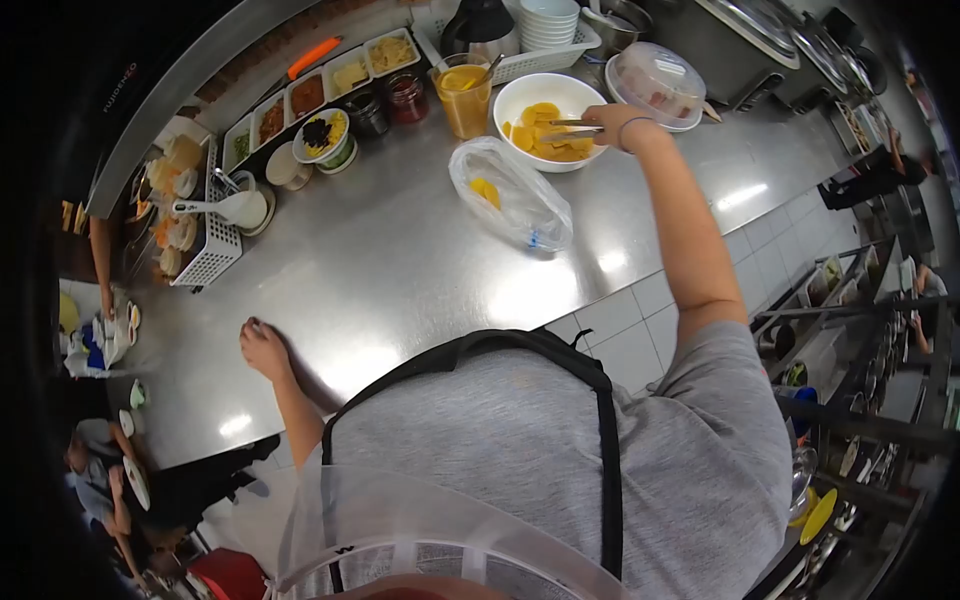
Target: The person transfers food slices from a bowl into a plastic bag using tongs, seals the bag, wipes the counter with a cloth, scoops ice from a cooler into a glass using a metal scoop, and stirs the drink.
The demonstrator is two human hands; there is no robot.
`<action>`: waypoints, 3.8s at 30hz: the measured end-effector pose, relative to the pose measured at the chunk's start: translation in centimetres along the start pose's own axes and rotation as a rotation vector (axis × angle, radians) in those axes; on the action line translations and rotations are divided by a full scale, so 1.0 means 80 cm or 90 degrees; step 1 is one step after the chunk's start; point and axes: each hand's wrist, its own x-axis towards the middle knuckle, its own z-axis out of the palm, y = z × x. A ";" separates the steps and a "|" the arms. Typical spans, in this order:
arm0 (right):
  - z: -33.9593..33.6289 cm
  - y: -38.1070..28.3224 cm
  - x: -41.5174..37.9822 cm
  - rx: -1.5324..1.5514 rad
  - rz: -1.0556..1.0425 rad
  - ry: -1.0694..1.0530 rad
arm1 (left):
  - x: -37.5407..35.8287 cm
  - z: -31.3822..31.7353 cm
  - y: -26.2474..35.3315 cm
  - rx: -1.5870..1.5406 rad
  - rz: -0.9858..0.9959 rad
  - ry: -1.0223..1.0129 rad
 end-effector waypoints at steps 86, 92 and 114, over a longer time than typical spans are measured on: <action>0.056 -0.016 0.041 -0.067 0.060 0.388 | -0.093 -0.068 0.441 -1.032 0.054 -0.762; 0.027 -0.073 -0.056 0.084 0.020 0.375 | -0.077 -0.069 0.453 -1.070 0.121 -0.736; -0.010 0.031 -0.024 0.033 0.162 0.126 | -0.105 -0.039 0.406 -0.895 0.321 -0.559</action>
